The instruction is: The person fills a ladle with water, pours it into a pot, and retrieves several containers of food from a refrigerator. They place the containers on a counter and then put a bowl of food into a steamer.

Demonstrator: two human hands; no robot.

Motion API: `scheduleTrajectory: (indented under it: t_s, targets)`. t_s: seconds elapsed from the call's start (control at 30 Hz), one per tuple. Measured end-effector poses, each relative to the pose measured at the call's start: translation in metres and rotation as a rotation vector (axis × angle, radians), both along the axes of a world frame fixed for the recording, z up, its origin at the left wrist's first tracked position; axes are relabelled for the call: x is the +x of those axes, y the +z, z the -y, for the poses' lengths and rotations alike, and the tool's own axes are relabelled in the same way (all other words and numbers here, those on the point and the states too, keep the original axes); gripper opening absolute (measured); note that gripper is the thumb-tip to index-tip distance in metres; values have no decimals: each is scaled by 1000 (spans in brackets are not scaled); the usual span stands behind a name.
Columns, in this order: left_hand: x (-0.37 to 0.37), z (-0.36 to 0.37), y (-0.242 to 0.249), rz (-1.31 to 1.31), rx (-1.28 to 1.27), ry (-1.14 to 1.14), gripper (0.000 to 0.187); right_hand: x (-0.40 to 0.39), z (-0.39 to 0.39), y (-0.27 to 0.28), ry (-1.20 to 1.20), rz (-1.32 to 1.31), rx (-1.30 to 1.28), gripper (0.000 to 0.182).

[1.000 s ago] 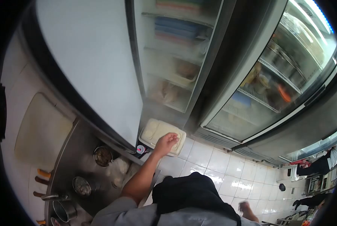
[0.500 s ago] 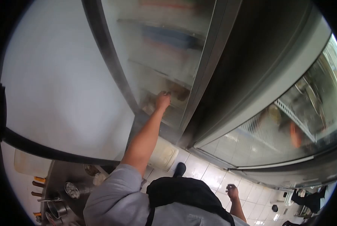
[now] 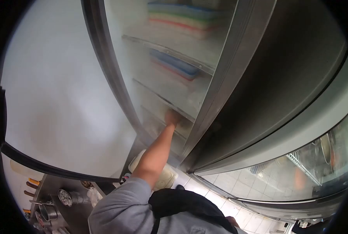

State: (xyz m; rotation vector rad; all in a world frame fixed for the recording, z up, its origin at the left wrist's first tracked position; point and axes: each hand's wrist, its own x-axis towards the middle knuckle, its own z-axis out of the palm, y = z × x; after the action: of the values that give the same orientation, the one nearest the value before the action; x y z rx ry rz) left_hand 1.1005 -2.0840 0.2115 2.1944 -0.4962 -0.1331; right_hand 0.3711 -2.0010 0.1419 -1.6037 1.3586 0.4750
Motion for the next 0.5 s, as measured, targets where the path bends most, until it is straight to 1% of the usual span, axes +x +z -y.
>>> scheduleTrajectory:
  t_s: [0.03, 0.07, 0.13, 0.2, 0.23, 0.33, 0.43, 0.47, 0.5]
  targets:
    - [1, 0, -8, -7, -8, 37, 40, -2, -1, -3, -20, -19, 14, 18]
    - [-1, -9, -4, -84, -72, 48, 40, -3, -2, -5, -43, -34, 26, 18]
    - [-16, -47, 23, -247, -194, 71, 40, -3, -2, -8, -85, -49, 33, 18]
    - [-34, -92, 72, -591, -442, 63, 41, -1, 3, -11, -104, -45, 29, 18]
    - [-40, -113, 85, -763, -568, 66, 42, 3, 6, -13, -102, -39, 24, 19]
    - [-53, -166, 75, -782, -795, 41, 46, 23, 24, -20, -68, 13, 7, 19]
    - [-69, -226, 50, -780, -739, 232, 45, 37, 60, -66, 15, 168, 38, 19]
    - [-77, -249, 49, -745, -750, 215, 35, 43, 72, -84, 72, 227, 44, 19]
    - [-87, -275, 52, -711, -759, 199, 26, 102, 52, -20, -49, 100, -79, 20]
